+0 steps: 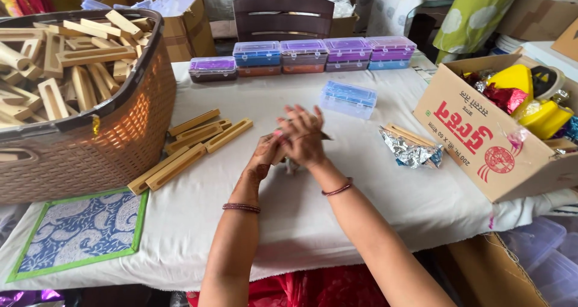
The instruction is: Wrapping wooden sticks in decorative foil and placing them into containers.
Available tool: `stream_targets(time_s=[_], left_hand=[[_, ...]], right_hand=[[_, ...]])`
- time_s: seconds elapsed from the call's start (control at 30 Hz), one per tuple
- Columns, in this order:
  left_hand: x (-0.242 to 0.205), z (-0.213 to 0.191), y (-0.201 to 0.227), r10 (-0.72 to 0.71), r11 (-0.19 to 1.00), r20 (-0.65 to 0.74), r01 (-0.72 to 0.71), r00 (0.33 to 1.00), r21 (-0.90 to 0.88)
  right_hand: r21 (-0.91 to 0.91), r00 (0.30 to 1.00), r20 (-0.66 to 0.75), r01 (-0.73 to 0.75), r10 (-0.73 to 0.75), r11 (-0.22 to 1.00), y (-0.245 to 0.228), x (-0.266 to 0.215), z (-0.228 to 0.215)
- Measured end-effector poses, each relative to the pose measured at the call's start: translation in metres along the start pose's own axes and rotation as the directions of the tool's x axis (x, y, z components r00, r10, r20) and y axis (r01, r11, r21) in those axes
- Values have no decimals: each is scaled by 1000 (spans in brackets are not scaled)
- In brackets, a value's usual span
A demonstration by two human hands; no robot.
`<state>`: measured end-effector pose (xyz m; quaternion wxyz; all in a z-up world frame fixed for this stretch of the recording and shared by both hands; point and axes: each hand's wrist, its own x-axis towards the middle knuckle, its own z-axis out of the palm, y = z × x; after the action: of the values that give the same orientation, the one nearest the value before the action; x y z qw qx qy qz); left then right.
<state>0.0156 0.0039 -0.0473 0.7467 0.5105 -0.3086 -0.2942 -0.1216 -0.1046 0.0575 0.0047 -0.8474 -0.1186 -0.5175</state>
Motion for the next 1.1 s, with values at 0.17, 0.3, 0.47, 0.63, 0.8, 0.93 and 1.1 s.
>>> stream_targets(time_s=[0.17, 0.3, 0.47, 0.63, 0.8, 0.93, 1.1], left_hand=[[-30, 51, 59, -187, 920, -83, 204, 979, 334], [-40, 66, 77, 44, 607, -127, 74, 991, 791], [-37, 45, 58, 227, 416, -105, 1, 968, 909], [-21, 10, 31, 51, 235, -78, 64, 996, 970], [-50, 23, 88, -13, 393, -57, 58, 998, 918], [-50, 20, 83, 58, 358, -92, 65, 994, 931], [-42, 15, 72, 57, 321, -119, 95, 991, 942]], right_hand=[[160, 878, 24, -476, 479, 865, 65, -41, 26], [212, 651, 36, -747, 758, 631, 87, -52, 36], [304, 858, -80, -463, 507, 832, 32, -15, 16], [-7, 933, 293, -215, 208, 977, 17, -38, 55], [-142, 736, 393, -543, 551, 827, 48, -32, 24], [-78, 636, 290, -730, 716, 679, 99, -75, 56], [98, 905, 81, -424, 418, 900, 32, -23, 22]])
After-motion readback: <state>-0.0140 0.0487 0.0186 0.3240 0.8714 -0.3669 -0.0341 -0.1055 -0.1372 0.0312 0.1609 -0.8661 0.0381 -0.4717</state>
